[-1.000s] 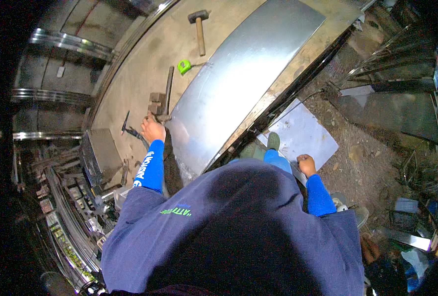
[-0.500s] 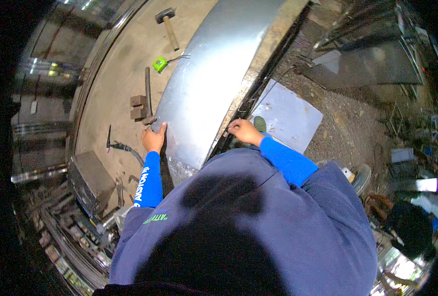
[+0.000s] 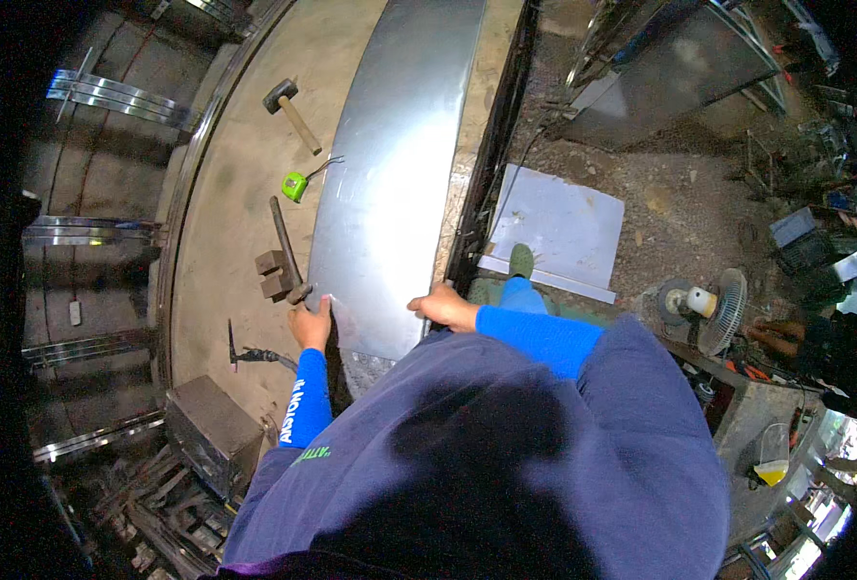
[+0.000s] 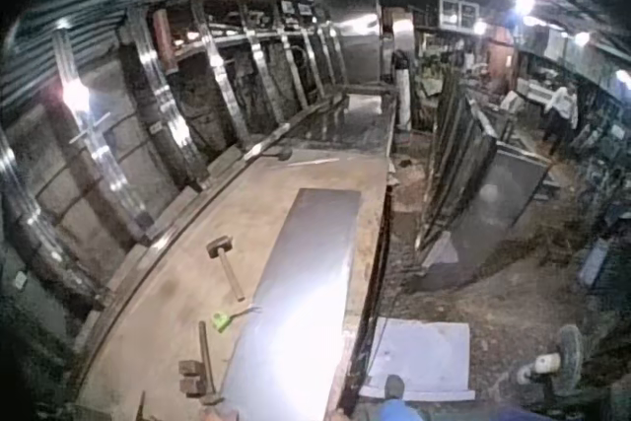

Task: The person positions a large metal sheet on a workbench, then uses a welding torch to weld the sheet to a metal frame structure. The person moves around the frame to access different edges while welding.

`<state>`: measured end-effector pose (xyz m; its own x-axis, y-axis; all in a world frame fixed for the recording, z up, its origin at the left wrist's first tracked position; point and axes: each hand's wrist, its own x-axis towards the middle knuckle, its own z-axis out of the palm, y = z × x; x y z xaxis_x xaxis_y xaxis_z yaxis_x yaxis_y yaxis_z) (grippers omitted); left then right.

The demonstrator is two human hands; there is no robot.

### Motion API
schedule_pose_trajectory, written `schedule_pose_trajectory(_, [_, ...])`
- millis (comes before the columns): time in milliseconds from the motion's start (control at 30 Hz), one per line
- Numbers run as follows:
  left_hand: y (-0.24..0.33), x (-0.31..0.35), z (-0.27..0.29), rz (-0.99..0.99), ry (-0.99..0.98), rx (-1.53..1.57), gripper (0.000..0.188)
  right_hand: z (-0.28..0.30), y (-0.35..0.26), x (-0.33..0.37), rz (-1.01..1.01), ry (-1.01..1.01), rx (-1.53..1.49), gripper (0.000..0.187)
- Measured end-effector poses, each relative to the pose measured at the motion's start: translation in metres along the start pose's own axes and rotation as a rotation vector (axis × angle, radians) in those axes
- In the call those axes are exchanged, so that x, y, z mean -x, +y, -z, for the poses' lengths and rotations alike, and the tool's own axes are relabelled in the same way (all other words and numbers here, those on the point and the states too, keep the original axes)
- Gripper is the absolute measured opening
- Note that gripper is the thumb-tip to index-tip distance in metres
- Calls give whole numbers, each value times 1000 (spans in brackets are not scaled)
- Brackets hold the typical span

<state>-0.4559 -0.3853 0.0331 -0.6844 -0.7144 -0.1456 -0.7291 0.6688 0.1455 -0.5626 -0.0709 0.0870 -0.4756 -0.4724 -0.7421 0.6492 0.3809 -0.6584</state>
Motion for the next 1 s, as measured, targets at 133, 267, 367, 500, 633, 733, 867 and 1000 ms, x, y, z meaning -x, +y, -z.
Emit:
schedule_pose_trajectory(133, [-14,-21,2,58,-43,113,64,1,15,-8,-51,20,-243,32])
schedule_pose_trajectory(267, [-24,-32,-1,132,-72,313,53,6,30,-18,-37,-3,-323,13])
schedule_pose_trajectory(367, [-8,-30,14,153,18,356,48,6,22,-7,15,61,-379,14])
schedule_pose_trajectory(500, [-10,-33,26,182,-34,505,42,8,18,-4,25,206,-460,18])
schedule_pose_trajectory(633, [-8,-30,33,190,-94,674,38,18,25,-13,20,276,-403,32])
schedule_pose_trajectory(733, [-7,-28,41,150,-183,763,37,18,21,-8,6,337,-294,45])
schedule_pose_trajectory(867, [-3,-24,60,117,-231,878,39,28,33,-22,8,206,-239,46])
schedule_pose_trajectory(1000, [0,-20,87,39,-285,813,39,33,30,-24,9,76,-313,40])
